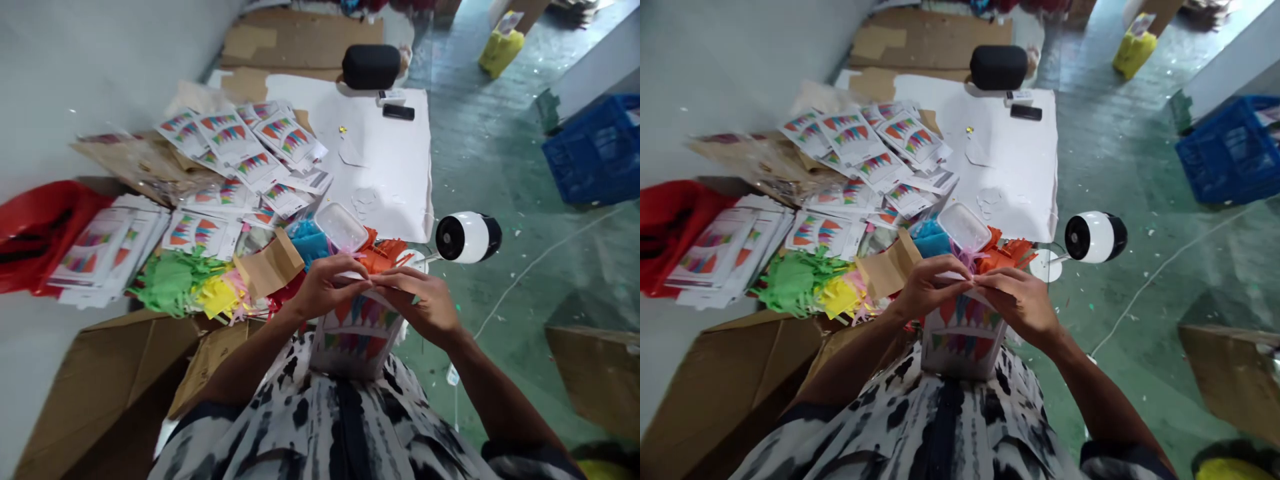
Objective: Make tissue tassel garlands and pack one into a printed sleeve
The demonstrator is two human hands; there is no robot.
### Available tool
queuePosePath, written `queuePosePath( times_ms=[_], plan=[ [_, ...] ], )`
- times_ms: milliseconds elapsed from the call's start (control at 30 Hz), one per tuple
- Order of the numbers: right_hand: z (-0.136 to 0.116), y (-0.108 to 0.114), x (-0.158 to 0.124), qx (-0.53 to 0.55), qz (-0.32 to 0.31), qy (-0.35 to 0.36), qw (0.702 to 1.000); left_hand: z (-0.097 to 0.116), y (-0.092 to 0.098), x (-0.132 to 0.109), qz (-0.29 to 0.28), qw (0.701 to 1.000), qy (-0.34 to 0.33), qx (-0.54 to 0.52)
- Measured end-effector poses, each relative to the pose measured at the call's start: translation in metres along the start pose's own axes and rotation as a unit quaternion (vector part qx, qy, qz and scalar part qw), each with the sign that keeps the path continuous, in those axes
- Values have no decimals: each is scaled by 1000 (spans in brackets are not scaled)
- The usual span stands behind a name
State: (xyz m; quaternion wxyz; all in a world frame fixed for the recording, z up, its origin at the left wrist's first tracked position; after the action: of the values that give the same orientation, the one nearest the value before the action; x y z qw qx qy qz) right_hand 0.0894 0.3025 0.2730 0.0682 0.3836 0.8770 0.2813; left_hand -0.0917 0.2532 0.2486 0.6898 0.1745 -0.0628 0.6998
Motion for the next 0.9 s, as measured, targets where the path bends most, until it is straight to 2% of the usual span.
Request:
queuePosePath(
  times_ms=[67, 133, 233, 300, 400, 467, 567, 633, 700, 800, 900],
  plan=[
    [7, -6, 0, 13, 11, -27, 1000, -5, 0, -2, -26, 999, 5, -24],
    [18, -11, 1, 38, 31, -82, 995, -9, 4, -4, -33, 999, 16, -39],
    [36, -22, 3, 134, 57, -158, 977, -14, 18, -9, 1, 999, 36, -33],
    [44, -39, 3, 250, 41, -186, 949, -18, 32, -15, 33, 998, 52, -26],
    [47, -81, -1, 407, -47, -229, 883, -33, 60, -29, 105, 990, 95, -12],
    [49, -109, -6, 435, -108, -254, 857, -51, 84, -42, 161, 977, 138, -4],
    [60, -138, -13, 372, -143, -293, 869, -80, 123, -61, 284, 940, 188, -14],
    [70, -147, -12, 318, -137, -320, 882, -97, 145, -72, 370, 905, 204, -50],
    [76, -148, -5, 295, -118, -334, 888, -109, 160, -80, 411, 879, 221, -98],
    [75, -143, 10, 297, -91, -333, 890, -122, 172, -84, 364, 873, 262, -190],
    [71, -145, 24, 296, -91, -340, 888, -132, 183, -92, 306, 857, 301, -285]
  ],
)
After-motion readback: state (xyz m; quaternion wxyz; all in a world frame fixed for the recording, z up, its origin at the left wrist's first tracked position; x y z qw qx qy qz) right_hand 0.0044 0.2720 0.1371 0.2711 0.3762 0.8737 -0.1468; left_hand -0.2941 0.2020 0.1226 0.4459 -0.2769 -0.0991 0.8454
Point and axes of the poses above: each hand's wrist, its own x-axis towards the middle knuckle, its own y-axis out of the back of the hand, z = x × y, the point moved 6 cm from there along x, towards the middle knuckle, and after that the axes turned 5 degrees about -y, right-handed, at the moved point
